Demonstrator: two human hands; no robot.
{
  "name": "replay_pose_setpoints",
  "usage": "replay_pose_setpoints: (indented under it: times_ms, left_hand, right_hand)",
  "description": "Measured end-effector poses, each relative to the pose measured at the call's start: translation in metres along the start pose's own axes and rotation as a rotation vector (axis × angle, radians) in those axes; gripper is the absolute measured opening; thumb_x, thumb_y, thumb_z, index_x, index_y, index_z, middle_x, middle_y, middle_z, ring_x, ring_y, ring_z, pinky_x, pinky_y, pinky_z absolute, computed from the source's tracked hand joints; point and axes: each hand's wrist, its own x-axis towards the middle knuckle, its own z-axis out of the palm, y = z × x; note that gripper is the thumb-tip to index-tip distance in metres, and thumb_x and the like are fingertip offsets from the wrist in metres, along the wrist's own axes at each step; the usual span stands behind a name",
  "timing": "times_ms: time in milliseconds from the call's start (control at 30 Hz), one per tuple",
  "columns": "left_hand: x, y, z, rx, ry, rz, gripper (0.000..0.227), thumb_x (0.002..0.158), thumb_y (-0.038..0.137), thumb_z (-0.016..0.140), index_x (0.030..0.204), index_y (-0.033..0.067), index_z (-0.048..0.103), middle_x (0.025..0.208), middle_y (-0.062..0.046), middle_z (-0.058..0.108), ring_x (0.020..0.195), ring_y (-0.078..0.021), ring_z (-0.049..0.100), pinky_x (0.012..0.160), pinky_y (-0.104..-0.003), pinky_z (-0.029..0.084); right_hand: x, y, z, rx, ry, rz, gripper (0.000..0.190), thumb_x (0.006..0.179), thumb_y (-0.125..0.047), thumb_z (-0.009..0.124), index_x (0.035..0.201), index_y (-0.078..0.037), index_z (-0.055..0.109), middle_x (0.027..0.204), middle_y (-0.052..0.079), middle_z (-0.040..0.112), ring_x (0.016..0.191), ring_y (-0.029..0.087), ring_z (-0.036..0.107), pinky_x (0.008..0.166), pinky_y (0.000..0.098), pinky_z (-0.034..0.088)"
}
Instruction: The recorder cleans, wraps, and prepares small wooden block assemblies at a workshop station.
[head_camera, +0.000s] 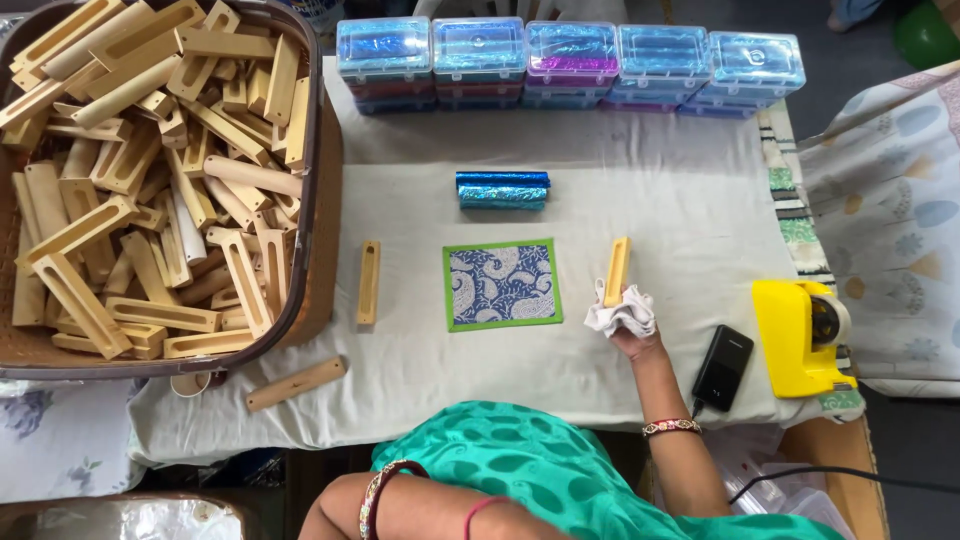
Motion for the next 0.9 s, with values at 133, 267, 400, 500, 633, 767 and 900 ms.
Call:
replay_pose_setpoints:
  times_ms: [133, 267, 400, 500, 633, 767, 900]
  left_hand:
    - [-0.017, 0.012, 0.024, -0.044, 0.058, 0.026, 0.055, 0.111, 0.037, 0.052, 0.152, 0.0, 0.049, 0.136, -0.016, 0.063, 0.126, -0.0242, 0.061, 0.109, -0.038, 0.048]
    - [-0.028, 0.028, 0.035, -0.087, 0.095, 0.06, 0.056, 0.111, 0.037, 0.053, 0.152, -0.0001, 0.047, 0.139, -0.017, 0.06, 0.129, -0.0251, 0.059, 0.111, -0.038, 0.046]
    - [-0.035, 0.042, 0.027, -0.129, 0.123, 0.099, 0.058, 0.11, 0.038, 0.054, 0.153, -0.0003, 0.046, 0.141, -0.018, 0.058, 0.132, -0.026, 0.057, 0.114, -0.039, 0.044]
    - [-0.034, 0.028, -0.017, -0.157, 0.15, 0.131, 0.06, 0.109, 0.038, 0.055, 0.154, -0.0004, 0.044, 0.143, -0.019, 0.057, 0.134, -0.0267, 0.055, 0.115, -0.04, 0.043]
    - [-0.067, -0.049, -0.152, -0.19, 0.196, 0.184, 0.062, 0.109, 0.039, 0.056, 0.154, -0.0005, 0.042, 0.146, -0.02, 0.054, 0.137, -0.0276, 0.053, 0.118, -0.041, 0.041]
    - [-0.064, 0.092, -0.008, -0.222, 0.265, 0.224, 0.064, 0.108, 0.04, 0.057, 0.155, -0.0006, 0.04, 0.149, -0.021, 0.052, 0.14, -0.0286, 0.051, 0.12, -0.042, 0.039]
    - [-0.08, 0.124, 0.016, -0.258, 0.354, 0.26, 0.066, 0.107, 0.04, 0.058, 0.156, -0.0007, 0.038, 0.151, -0.022, 0.05, 0.143, -0.0295, 0.049, 0.122, -0.043, 0.037]
  right_hand:
    - [-0.002, 0.001, -0.006, 0.059, 0.095, -0.055, 0.032, 0.091, -0.03, 0.066, 0.117, -0.011, 0.063, 0.127, 0.015, 0.063, 0.105, 0.029, 0.065, 0.088, 0.0424, 0.06]
    - [-0.01, -0.005, -0.061, 0.147, 0.101, 0.013, 0.044, 0.098, -0.045, 0.064, 0.114, -0.003, 0.068, 0.107, 0.015, 0.071, 0.08, 0.025, 0.069, 0.059, 0.0299, 0.058]
    - [-0.019, -0.014, -0.112, -0.008, 0.279, 0.048, 0.048, 0.104, -0.055, 0.06, 0.102, -0.008, 0.067, 0.08, 0.004, 0.069, 0.06, 0.016, 0.066, 0.046, 0.0236, 0.053]
    - [-0.031, -0.02, -0.14, -0.038, 0.448, 0.062, 0.024, 0.103, -0.035, 0.055, 0.1, -0.015, 0.068, 0.08, 0.0, 0.07, 0.066, 0.015, 0.068, 0.045, 0.0228, 0.049]
    - [-0.049, -0.015, -0.143, -0.249, 0.645, 0.013, 0.022, 0.1, -0.03, 0.053, 0.103, -0.016, 0.07, 0.08, 0.0, 0.071, 0.064, 0.015, 0.065, 0.045, 0.0251, 0.047]
    - [-0.074, -0.01, -0.091, -0.357, 0.719, -0.055, 0.022, 0.097, -0.024, 0.064, 0.11, -0.007, 0.069, 0.09, 0.007, 0.072, 0.07, 0.02, 0.068, 0.053, 0.0355, 0.054]
    - [-0.075, -0.003, -0.058, -0.658, 0.741, -0.103, 0.037, 0.094, -0.023, 0.072, 0.116, 0.007, 0.067, 0.1, 0.015, 0.073, 0.079, 0.022, 0.072, 0.068, 0.0365, 0.059]
